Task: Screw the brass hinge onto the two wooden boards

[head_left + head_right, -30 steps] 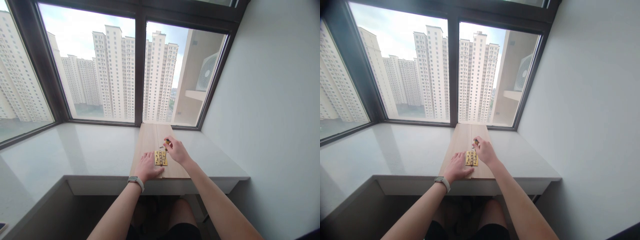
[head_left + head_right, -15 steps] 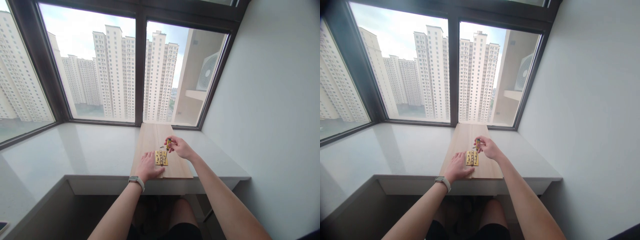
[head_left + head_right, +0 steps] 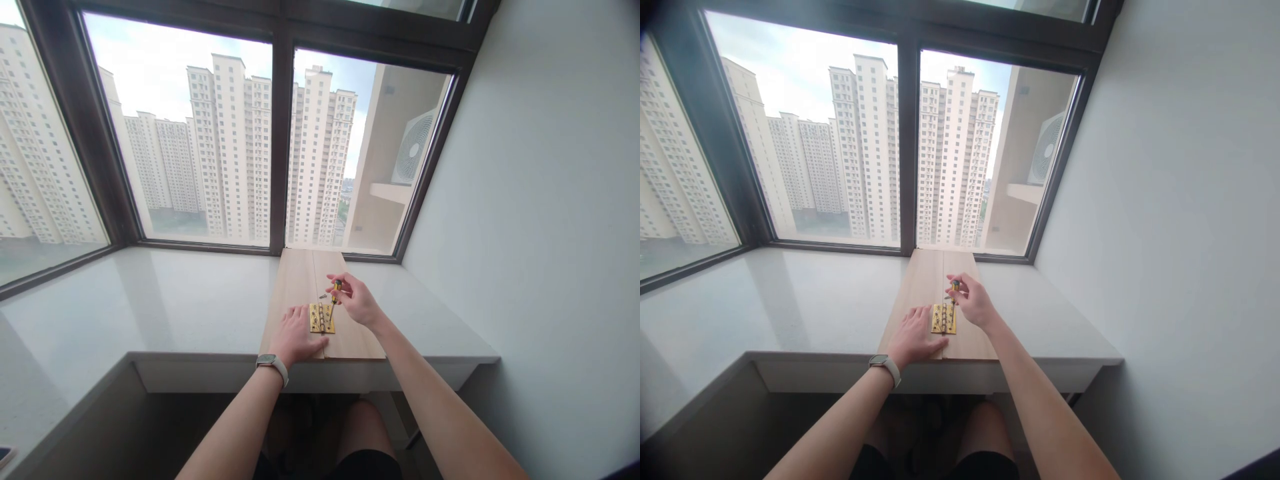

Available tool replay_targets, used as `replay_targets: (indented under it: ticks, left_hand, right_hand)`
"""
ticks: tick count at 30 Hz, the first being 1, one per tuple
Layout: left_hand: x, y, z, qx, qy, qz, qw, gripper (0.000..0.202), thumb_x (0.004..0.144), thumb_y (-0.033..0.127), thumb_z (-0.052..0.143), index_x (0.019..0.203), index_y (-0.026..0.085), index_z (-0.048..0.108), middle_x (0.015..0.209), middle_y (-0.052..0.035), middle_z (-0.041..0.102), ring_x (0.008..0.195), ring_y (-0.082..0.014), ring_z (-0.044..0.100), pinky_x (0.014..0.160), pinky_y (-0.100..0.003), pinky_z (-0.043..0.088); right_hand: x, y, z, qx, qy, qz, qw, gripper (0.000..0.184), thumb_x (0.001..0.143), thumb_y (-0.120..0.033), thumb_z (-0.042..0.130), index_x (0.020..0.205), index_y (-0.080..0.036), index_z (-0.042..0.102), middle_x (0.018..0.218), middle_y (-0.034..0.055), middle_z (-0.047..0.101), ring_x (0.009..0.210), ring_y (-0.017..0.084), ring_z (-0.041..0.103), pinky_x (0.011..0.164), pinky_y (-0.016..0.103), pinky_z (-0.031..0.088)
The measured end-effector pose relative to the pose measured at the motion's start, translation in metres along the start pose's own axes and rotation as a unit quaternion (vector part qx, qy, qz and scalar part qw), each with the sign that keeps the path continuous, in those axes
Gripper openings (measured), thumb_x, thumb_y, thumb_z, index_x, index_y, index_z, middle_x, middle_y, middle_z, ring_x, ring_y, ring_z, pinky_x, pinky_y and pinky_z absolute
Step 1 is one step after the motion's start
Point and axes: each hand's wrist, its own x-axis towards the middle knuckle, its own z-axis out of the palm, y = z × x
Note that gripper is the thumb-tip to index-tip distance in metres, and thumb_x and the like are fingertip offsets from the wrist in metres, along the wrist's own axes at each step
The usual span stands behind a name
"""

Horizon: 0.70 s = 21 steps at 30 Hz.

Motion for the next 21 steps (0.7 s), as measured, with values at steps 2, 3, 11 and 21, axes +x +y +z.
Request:
replay_targets:
  ticks: [2,3,11,21]
  left_hand:
    - [0.000,-0.001,0.001,0.001,0.006,0.005,1.000,0.090,0.074,0.071,0.060,0.146,0.022,0.038,0.144,-0.0135,0.051,0.136,-0.0355,0.040,0.113,-0.044,0.030]
    - [0.000,-0.002,0.001,0.002,0.009,0.008,1.000,0.089,0.074,0.071,0.060,0.145,0.021,0.039,0.143,-0.0135,0.052,0.135,-0.0353,0.041,0.113,-0.044,0.031]
    - [0.000,-0.002,0.000,-0.001,0.003,0.005,1.000,0.089,0.074,0.070,0.061,0.145,0.022,0.039,0.145,-0.0134,0.051,0.137,-0.0351,0.040,0.114,-0.043,0.030]
    - [0.000,0.000,0.001,0.016,0.008,0.009,1.000,0.088,0.075,0.070,0.060,0.145,0.021,0.039,0.144,-0.0125,0.051,0.135,-0.0344,0.041,0.113,-0.043,0.031]
  right_hand:
    - [0.003,0.001,-0.004,0.053,-0.032,0.005,0.998,0.032,0.089,-0.040,0.064,0.115,-0.023,0.060,0.124,0.0110,0.067,0.100,0.022,0.070,0.069,0.033,0.058]
    - [0.005,0.002,-0.006,0.065,-0.046,0.008,0.997,0.034,0.089,-0.040,0.065,0.118,-0.023,0.061,0.120,0.0111,0.068,0.102,0.023,0.070,0.069,0.033,0.058]
    - [0.007,0.001,-0.015,0.110,-0.090,0.035,0.989,0.037,0.090,-0.043,0.064,0.118,-0.019,0.066,0.108,0.0112,0.072,0.105,0.025,0.068,0.079,0.040,0.060]
    - [-0.003,0.018,0.003,0.053,0.065,0.013,0.996,0.036,0.084,-0.047,0.070,0.109,-0.020,0.070,0.097,0.0090,0.075,0.093,0.026,0.072,0.069,0.036,0.062]
